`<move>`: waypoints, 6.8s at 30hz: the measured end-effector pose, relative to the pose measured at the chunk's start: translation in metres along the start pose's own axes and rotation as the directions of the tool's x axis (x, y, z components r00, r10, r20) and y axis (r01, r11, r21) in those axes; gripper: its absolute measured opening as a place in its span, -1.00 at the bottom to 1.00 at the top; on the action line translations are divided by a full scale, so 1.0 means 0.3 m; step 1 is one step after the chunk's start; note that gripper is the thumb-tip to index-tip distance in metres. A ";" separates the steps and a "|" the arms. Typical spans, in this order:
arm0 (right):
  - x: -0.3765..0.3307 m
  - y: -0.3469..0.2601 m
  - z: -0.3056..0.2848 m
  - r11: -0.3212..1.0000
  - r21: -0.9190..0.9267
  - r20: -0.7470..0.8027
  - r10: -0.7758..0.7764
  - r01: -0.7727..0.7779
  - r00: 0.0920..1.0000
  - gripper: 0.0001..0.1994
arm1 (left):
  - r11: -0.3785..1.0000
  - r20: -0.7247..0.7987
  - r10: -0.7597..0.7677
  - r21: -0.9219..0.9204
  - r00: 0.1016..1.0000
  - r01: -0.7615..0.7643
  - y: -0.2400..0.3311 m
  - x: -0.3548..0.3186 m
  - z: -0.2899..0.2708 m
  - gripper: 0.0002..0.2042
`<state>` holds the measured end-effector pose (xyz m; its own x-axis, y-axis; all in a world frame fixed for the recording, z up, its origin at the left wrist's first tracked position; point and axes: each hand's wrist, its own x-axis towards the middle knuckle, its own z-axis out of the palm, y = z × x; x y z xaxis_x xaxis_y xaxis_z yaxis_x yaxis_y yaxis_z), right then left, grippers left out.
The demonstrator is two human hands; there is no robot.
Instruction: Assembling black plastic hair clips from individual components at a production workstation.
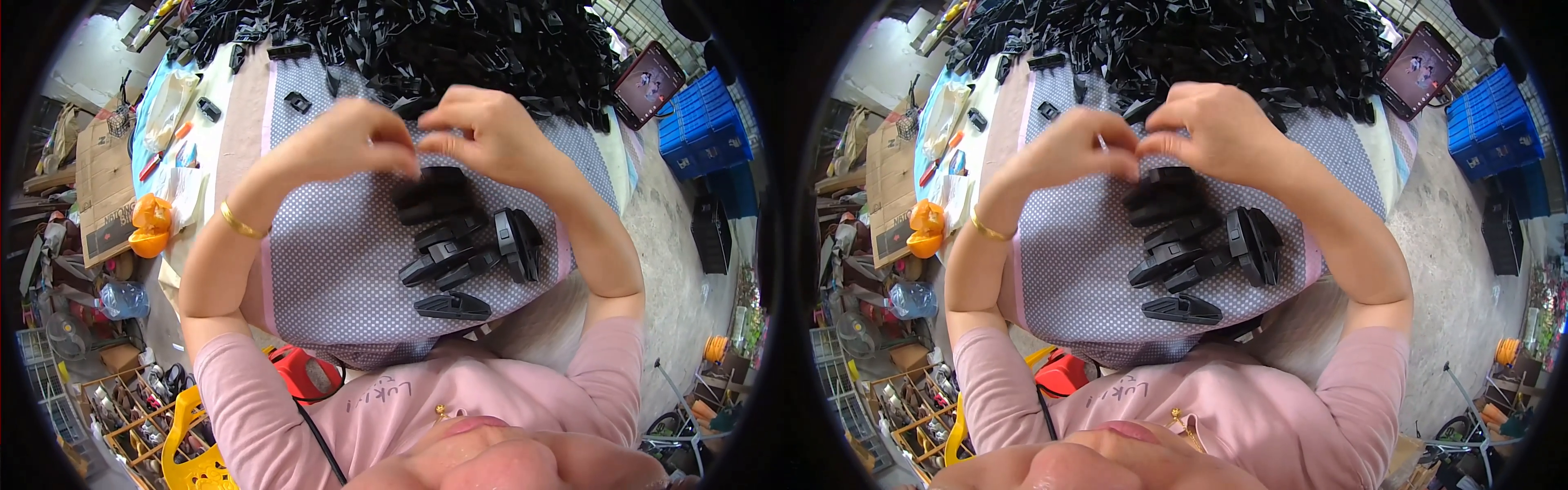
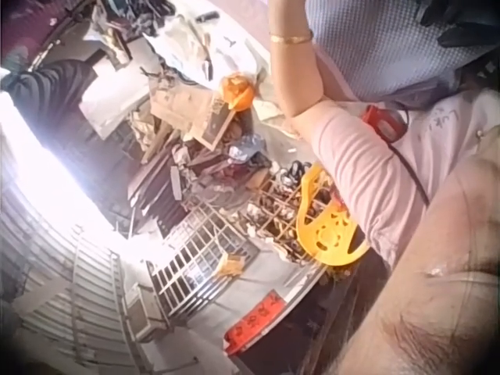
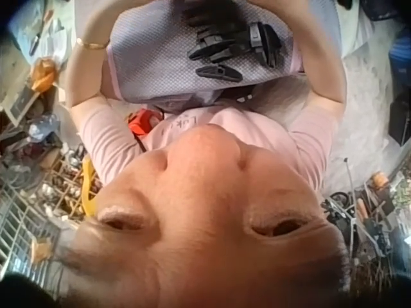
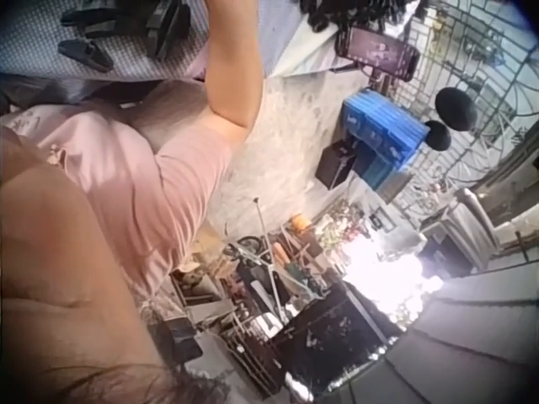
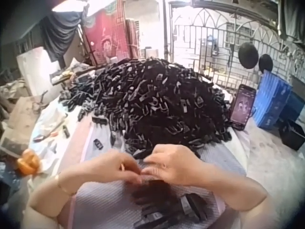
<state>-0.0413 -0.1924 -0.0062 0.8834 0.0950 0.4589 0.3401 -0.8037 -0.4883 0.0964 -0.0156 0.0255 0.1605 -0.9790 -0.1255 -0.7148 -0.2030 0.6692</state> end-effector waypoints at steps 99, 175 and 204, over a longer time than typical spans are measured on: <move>0.003 -0.004 -0.021 0.976 -0.218 -0.070 -0.017 0.001 0.997 -0.79 | 0.992 -0.322 -0.125 -0.061 0.938 0.111 -0.072 -0.043 0.055 -0.80; -0.015 -0.032 0.025 0.972 -0.228 0.153 -0.025 0.060 0.988 -0.76 | 0.969 -0.509 0.096 0.243 0.855 0.036 0.021 -0.067 0.134 -0.81; -0.010 -0.056 -0.001 0.976 -0.214 0.037 -0.041 0.048 0.998 -0.77 | 0.991 -0.404 -0.083 0.066 0.911 0.119 -0.021 -0.097 0.093 -0.78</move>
<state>-0.0499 -0.1793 0.0009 0.8803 0.1496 0.4503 0.3051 -0.9053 -0.2956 0.0774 0.0138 0.0045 0.4805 -0.8679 0.1258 -0.7336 -0.3192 0.5999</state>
